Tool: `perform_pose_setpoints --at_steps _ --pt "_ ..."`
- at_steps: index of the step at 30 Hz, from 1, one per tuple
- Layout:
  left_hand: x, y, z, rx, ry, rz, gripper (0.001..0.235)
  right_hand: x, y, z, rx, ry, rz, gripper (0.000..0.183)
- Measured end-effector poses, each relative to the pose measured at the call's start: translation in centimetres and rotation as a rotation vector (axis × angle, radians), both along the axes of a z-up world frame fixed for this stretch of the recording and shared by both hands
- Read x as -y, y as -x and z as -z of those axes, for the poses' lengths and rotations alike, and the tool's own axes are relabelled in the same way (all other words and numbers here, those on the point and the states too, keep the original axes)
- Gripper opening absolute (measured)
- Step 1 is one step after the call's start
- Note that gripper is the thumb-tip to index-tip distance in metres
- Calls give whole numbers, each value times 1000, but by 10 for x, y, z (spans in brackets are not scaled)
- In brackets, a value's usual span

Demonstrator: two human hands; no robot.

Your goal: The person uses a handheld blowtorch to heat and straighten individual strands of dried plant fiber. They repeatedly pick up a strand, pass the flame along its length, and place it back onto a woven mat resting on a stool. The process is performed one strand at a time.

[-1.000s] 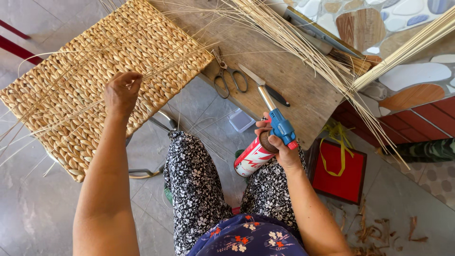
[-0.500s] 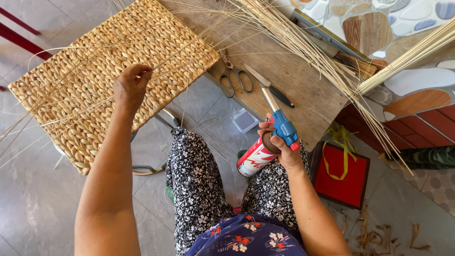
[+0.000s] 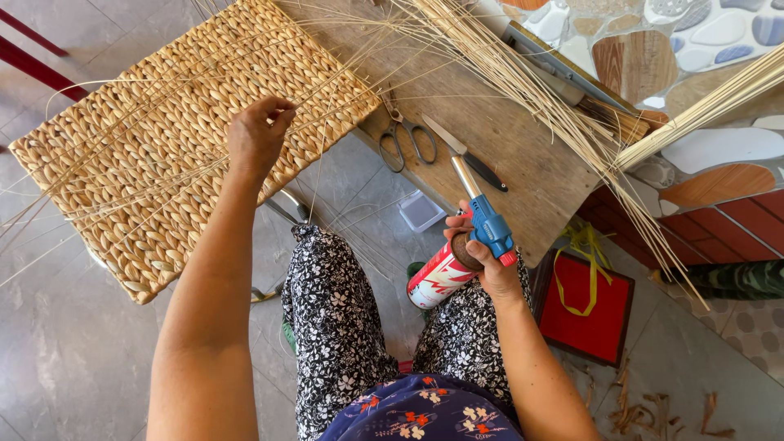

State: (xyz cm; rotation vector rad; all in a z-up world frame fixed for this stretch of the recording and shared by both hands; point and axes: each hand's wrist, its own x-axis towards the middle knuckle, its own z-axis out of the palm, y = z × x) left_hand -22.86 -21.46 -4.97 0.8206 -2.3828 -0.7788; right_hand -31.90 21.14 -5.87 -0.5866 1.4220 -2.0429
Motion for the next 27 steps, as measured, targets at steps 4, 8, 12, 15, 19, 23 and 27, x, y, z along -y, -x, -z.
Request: perform_pose_setpoints --at_steps 4,8,12,15,19,23,27 --pt "-5 8 4 -141 38 99 12 -1 4 9 4 -1 -4 91" --pt "-15 11 -6 -92 -127 84 12 -2 4 10 -6 3 -4 89" --pt "-37 11 -23 -76 -424 146 14 -1 3 9 10 13 -5 90" --pt "-42 11 -26 -39 -368 165 14 0 2 8 17 12 -4 90" --pt "-34 12 -13 -54 -183 110 14 0 1 6 16 5 -11 90" --pt "-17 14 -1 -69 -84 17 13 -2 1 8 12 1 -5 90" --pt "-6 10 -4 -57 164 -108 12 -2 1 8 5 6 -7 91"
